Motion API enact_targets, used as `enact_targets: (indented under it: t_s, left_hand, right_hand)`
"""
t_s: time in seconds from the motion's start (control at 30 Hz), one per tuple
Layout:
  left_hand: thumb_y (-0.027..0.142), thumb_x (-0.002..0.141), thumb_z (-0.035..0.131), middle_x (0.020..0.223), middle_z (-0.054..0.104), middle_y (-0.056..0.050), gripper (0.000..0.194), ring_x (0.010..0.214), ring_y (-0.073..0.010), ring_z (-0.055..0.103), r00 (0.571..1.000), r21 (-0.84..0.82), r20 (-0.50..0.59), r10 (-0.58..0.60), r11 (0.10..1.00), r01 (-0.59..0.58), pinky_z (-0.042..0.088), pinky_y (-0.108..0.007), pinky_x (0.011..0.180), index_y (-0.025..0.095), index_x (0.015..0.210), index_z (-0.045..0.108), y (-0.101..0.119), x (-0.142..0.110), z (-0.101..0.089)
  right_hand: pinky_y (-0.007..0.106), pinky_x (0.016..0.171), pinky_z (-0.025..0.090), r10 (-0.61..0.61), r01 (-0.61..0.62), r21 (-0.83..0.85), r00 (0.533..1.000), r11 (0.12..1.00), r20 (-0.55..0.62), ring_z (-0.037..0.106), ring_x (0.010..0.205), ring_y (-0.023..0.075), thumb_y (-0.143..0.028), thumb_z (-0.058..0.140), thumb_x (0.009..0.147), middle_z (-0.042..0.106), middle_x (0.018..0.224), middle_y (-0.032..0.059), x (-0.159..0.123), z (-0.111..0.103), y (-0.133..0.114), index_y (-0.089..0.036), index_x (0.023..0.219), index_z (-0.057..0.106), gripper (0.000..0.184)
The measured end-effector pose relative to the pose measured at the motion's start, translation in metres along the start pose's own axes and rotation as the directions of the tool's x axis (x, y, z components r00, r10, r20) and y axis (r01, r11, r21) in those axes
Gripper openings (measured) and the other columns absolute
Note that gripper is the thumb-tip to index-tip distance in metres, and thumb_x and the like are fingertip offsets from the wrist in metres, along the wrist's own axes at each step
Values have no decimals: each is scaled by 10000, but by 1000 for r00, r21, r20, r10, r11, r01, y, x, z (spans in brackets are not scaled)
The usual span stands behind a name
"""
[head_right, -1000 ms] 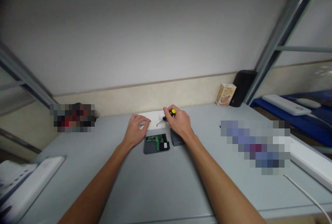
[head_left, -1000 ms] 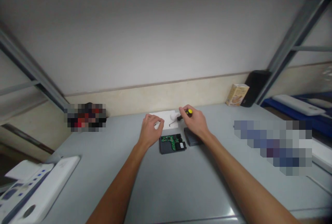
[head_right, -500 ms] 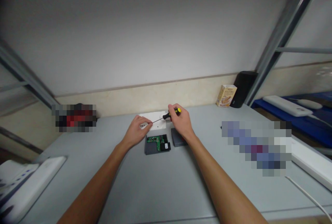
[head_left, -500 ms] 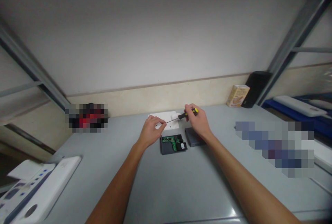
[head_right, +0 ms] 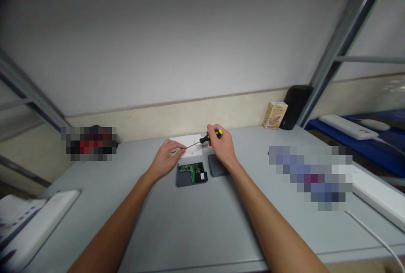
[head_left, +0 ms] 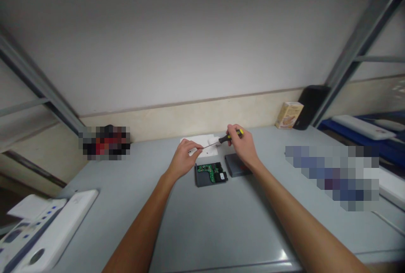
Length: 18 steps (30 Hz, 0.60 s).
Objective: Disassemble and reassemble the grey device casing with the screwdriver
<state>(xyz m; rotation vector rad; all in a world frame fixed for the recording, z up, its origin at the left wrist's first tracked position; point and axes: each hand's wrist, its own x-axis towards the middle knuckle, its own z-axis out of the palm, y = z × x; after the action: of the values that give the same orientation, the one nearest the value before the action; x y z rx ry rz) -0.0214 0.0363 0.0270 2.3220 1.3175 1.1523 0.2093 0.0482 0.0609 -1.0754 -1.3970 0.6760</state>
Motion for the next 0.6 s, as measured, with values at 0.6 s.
enact_targets:
  t_s: [0.6]
  left_hand:
    - [252,918,685,910,762,-20,95,984,-233,595,999,-60,44,0,998,3,495,-404,928,255,905,779,17,-1,8]
  right_hand:
    - [255,580,415,-115,117,92,993,989,-23,535,638,144,-523,646,895,560,730,-22,-1,2,-7,-231,949,589,302]
